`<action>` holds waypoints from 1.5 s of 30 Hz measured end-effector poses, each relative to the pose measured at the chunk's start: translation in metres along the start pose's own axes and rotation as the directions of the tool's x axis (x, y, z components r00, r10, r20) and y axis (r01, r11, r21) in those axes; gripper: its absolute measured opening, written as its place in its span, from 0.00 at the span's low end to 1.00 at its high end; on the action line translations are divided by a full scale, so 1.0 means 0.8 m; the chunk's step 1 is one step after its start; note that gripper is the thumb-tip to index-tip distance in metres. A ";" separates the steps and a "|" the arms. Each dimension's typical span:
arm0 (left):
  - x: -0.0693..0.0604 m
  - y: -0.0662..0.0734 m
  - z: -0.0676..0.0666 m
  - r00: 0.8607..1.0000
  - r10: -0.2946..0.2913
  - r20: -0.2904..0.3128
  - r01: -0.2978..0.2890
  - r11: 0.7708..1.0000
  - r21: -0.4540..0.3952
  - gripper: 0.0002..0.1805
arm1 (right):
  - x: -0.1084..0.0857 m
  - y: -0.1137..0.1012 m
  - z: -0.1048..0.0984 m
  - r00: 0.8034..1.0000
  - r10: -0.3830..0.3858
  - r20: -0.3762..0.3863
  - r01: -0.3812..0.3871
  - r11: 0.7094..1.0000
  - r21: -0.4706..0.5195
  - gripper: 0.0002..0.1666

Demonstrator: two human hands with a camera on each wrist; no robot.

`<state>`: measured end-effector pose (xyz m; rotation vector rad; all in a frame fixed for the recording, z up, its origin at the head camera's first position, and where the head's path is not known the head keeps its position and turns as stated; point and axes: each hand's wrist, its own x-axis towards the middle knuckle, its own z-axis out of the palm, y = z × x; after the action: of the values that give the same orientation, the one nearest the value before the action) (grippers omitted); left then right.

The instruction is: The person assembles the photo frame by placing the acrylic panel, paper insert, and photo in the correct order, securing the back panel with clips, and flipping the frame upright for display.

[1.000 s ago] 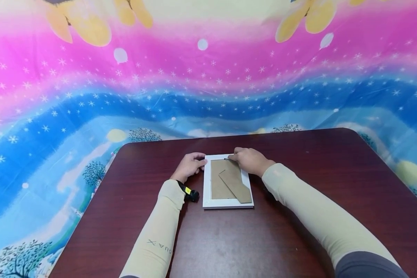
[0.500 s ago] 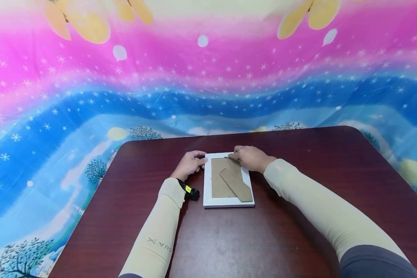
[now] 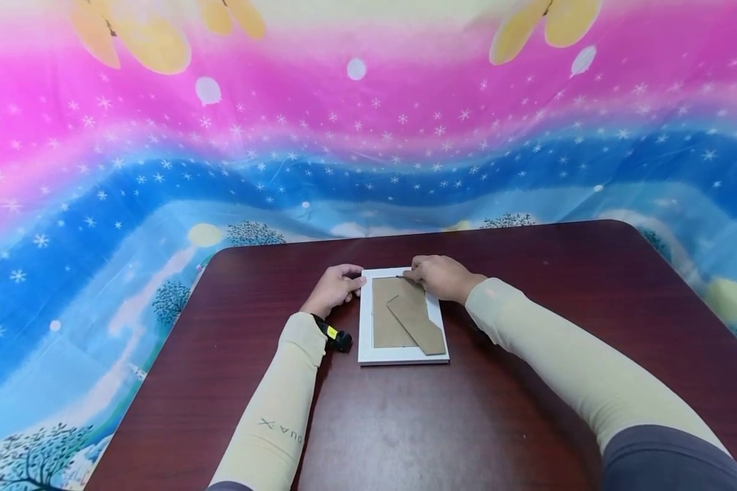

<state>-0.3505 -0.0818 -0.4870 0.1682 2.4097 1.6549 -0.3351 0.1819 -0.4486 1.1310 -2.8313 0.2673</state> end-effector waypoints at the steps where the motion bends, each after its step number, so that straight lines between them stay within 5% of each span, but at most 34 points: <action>1: 0.000 0.000 0.000 1.000 -0.001 -0.002 0.001 1.000 -0.002 0.15 | 0.000 0.000 0.000 1.000 0.000 0.002 0.000 1.000 0.001 0.18; 15: 0.005 -0.005 -0.001 1.000 0.016 0.009 -0.016 1.000 -0.027 0.15 | 0.001 0.003 0.002 0.998 -0.059 -0.028 0.060 0.998 0.004 0.20; 45: -0.001 -0.005 0.001 1.000 0.020 0.009 -0.020 1.000 -0.015 0.15 | -0.005 0.003 0.006 0.998 -0.054 -0.023 0.054 0.999 -0.005 0.22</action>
<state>-0.3492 -0.0824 -0.4907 0.1973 2.3965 1.6764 -0.3340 0.1853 -0.4545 1.1943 -2.7752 0.2680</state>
